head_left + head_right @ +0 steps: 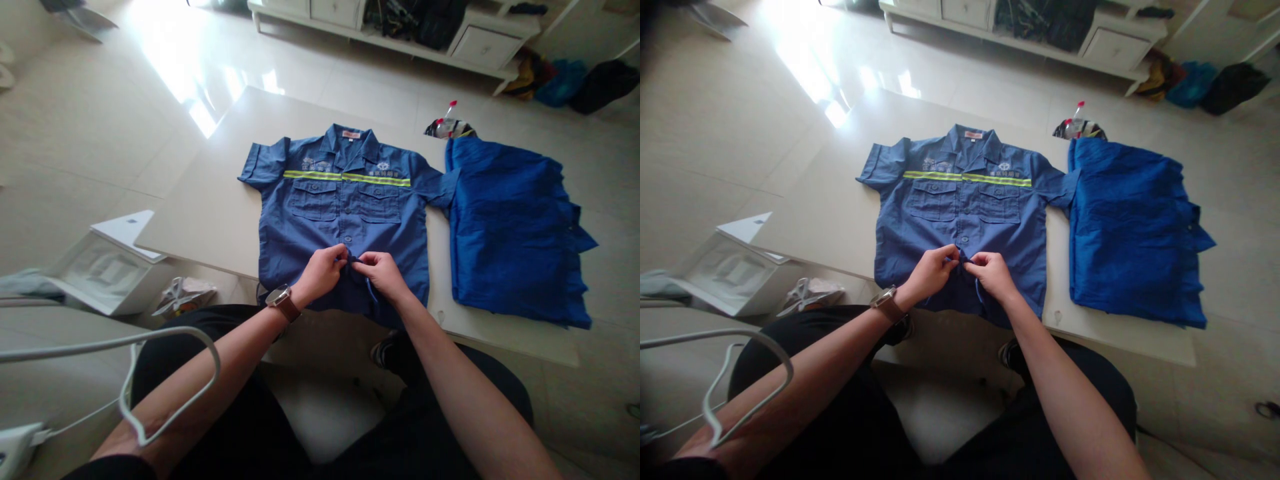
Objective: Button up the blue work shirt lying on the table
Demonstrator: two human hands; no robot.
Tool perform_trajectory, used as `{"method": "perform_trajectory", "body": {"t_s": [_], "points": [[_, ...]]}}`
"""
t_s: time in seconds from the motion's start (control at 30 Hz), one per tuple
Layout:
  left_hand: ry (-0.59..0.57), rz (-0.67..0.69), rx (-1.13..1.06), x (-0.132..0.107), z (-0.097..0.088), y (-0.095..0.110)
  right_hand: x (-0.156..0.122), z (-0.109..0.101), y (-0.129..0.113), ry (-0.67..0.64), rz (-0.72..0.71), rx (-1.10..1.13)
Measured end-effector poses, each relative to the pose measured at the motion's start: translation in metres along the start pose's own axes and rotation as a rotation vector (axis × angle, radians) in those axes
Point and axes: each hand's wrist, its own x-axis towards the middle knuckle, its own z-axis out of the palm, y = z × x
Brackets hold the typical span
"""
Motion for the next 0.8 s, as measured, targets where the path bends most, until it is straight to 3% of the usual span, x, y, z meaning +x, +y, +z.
{"method": "perform_trajectory", "body": {"t_s": [0.23,0.43,0.67,0.8], "points": [[-0.097,0.052,0.055,0.0,0.001,0.001,0.001,-0.006,0.007,0.147,-0.123,-0.17],[-0.048,0.012,-0.045,0.001,-0.003,0.003,0.003,-0.01,0.0,-0.005,-0.047,-0.026],[-0.073,0.039,-0.052,0.001,-0.005,0.005,0.002,-0.01,-0.005,-0.012,0.039,0.111],[-0.112,0.089,-0.021,0.001,-0.004,0.005,0.006,-0.01,0.0,0.049,0.026,0.055]]}}
